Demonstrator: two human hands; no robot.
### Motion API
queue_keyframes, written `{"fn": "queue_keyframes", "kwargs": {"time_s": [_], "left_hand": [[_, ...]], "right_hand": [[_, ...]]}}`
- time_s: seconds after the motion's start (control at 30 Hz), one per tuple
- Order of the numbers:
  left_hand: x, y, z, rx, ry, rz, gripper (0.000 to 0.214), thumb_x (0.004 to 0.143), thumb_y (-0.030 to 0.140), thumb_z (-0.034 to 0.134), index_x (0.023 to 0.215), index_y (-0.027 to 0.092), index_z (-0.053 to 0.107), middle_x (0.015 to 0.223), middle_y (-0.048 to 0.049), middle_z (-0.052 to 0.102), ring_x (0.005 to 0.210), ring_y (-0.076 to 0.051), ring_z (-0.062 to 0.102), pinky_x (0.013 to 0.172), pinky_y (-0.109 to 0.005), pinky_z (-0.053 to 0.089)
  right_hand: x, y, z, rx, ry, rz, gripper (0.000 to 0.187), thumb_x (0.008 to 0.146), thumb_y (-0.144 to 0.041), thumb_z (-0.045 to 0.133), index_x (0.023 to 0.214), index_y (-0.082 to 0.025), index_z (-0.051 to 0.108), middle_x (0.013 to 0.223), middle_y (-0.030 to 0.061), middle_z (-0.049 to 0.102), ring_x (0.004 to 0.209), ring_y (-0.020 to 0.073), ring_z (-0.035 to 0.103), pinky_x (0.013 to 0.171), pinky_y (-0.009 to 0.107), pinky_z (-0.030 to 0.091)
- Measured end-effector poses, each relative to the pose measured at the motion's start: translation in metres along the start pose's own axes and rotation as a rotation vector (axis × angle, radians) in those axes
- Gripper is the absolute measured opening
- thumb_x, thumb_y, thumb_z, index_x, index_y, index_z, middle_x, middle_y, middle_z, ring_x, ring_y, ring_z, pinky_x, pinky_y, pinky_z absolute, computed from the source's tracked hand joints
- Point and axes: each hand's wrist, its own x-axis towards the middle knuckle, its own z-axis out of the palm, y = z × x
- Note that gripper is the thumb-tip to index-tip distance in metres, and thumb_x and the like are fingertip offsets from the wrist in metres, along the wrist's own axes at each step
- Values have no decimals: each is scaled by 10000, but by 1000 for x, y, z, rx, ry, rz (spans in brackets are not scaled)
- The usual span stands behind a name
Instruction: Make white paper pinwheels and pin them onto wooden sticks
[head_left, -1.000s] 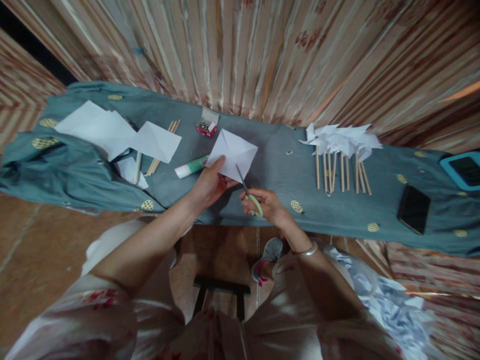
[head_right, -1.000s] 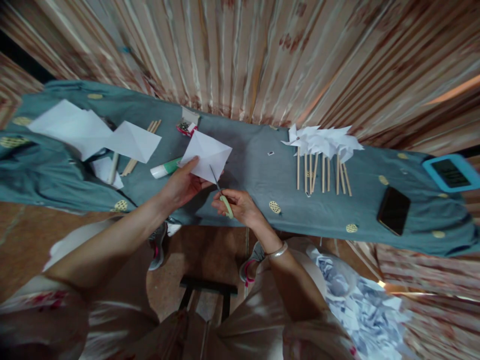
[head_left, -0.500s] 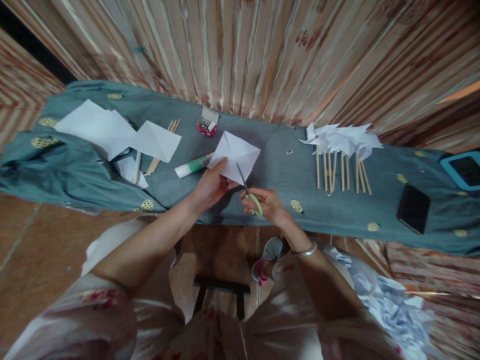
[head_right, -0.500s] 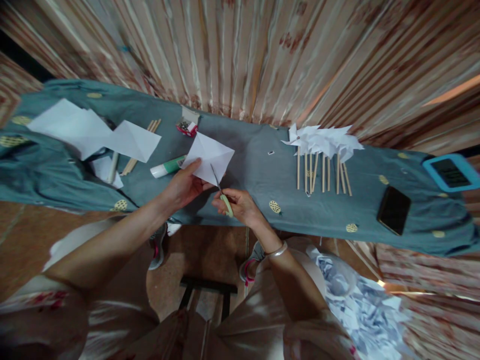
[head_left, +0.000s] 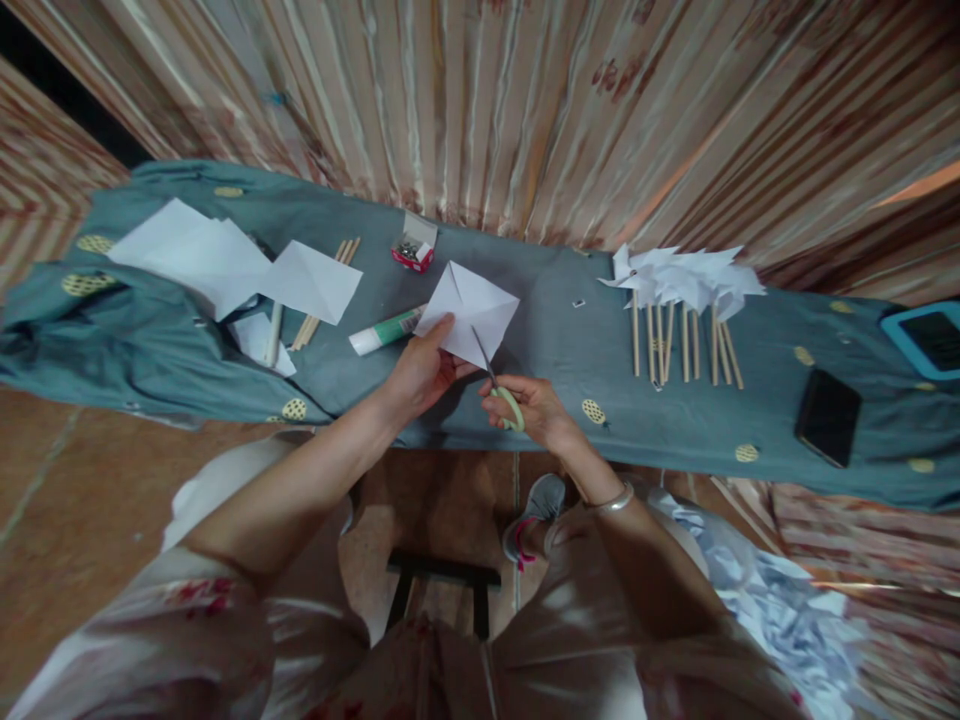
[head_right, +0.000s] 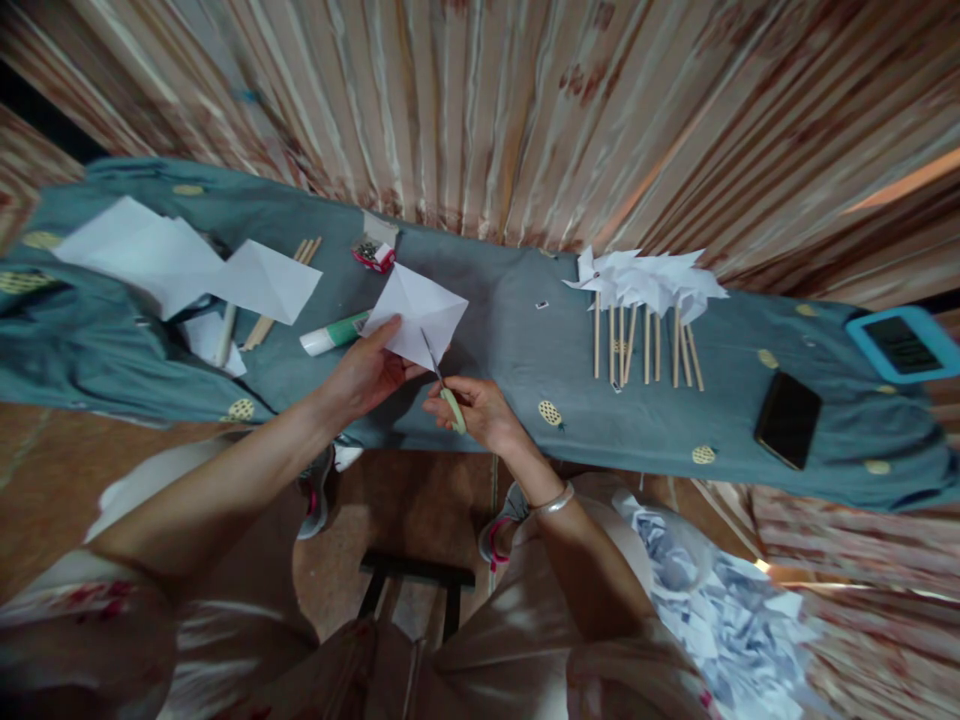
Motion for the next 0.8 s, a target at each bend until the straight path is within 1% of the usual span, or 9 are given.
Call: {"fn": "queue_keyframes", "kwargs": {"time_s": [0.23,0.43,0.6,0.8], "left_hand": [[4,-2,-3,11,-3,2,187,975,246,490,1005,138,640,826,-64,742,751,-193,722,818,-371,596],[5,-2,-5,29,-17,-3,195,959,287,531,1047,154,644,862,-70,747,809,-216,724,822,-385,586],[4,-2,-4,12,12,2,177,973,262,502,955,157,644,807,-48,732,717,-184,705,760,-337,585],[3,-2,-4,18,-11,-1,189,964,270,523,1023,135,642,853,-73,739,774,-201,717,820,-376,586]], "right_hand": [[1,2,0,13,9,-8,462,489,-493,913,737,-182,677,544,-49,585,477,78,544,479,221,426],[1,3,0,-3,0,-39,427,530,-478,904,742,-182,681,524,-42,585,457,78,529,472,229,419],[2,4,0,9,1,-35,460,519,-512,899,741,-179,673,525,-44,590,463,75,537,469,220,422],[2,4,0,13,4,-32,475,510,-531,895,734,-178,670,509,-51,585,451,71,530,461,221,425]]}}
